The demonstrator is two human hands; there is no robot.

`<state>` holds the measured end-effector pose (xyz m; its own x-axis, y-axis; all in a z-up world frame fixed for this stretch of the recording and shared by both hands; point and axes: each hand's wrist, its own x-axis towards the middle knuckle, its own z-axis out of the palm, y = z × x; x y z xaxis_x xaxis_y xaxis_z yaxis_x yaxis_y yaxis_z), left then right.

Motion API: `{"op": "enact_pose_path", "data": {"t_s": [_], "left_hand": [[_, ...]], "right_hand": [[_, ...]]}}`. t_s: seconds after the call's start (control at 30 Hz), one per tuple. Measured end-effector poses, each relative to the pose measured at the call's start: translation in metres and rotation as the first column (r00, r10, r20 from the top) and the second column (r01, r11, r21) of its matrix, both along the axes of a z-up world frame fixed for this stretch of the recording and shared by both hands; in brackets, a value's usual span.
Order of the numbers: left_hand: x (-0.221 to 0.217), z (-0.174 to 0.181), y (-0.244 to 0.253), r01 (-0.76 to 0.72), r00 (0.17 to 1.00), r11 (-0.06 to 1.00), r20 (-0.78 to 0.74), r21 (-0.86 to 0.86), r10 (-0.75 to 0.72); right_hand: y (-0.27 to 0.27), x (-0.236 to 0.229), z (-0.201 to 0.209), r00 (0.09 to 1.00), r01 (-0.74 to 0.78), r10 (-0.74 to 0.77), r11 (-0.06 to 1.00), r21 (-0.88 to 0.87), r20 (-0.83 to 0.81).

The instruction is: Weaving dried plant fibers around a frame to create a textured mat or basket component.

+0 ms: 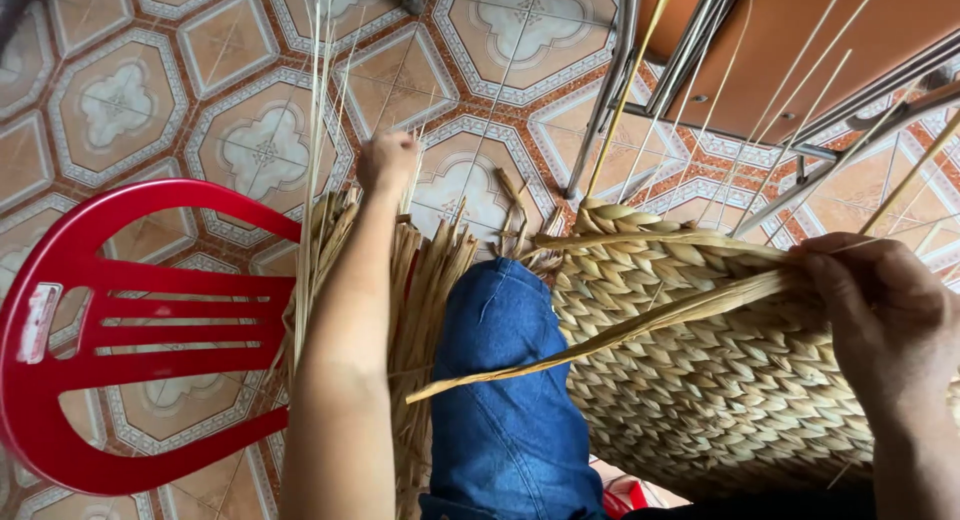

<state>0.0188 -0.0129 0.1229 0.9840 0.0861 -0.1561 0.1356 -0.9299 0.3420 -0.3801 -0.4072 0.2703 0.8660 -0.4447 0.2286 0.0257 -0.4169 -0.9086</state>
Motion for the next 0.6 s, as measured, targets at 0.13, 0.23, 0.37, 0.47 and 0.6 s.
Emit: {"op": "enact_pose_path", "data": {"t_s": [0.13,0.23,0.37,0.47,0.6], "left_hand": [[0.016,0.093,-0.016,0.184,0.953,0.854,0.303,-0.487,-0.033],[0.009,0.174,-0.034,0.491,0.798,0.59,0.603,-0.641,-0.008],[-0.019,0.265,-0.05,0.788,0.494,0.393,0.868,-0.474,0.054],[-0.095,0.331,-0.058,0.925,0.242,0.308,0.97,-0.223,-0.022],[-0.199,0.372,-0.071,0.961,0.245,0.13,0.969,-0.243,-0.005]], "right_hand": [[0.006,0.002,0.01,1.0,0.014,-0.014,0.999,-0.052,0.011],[0.008,0.0,0.013,0.999,0.043,-0.043,0.989,-0.139,0.002],[0.005,-0.001,0.008,0.994,0.094,-0.103,0.957,-0.276,-0.02],[0.005,0.001,0.013,0.994,0.095,-0.106,0.953,-0.286,-0.023],[0.02,-0.004,0.04,0.995,0.097,-0.096,0.978,-0.183,0.015]]}}
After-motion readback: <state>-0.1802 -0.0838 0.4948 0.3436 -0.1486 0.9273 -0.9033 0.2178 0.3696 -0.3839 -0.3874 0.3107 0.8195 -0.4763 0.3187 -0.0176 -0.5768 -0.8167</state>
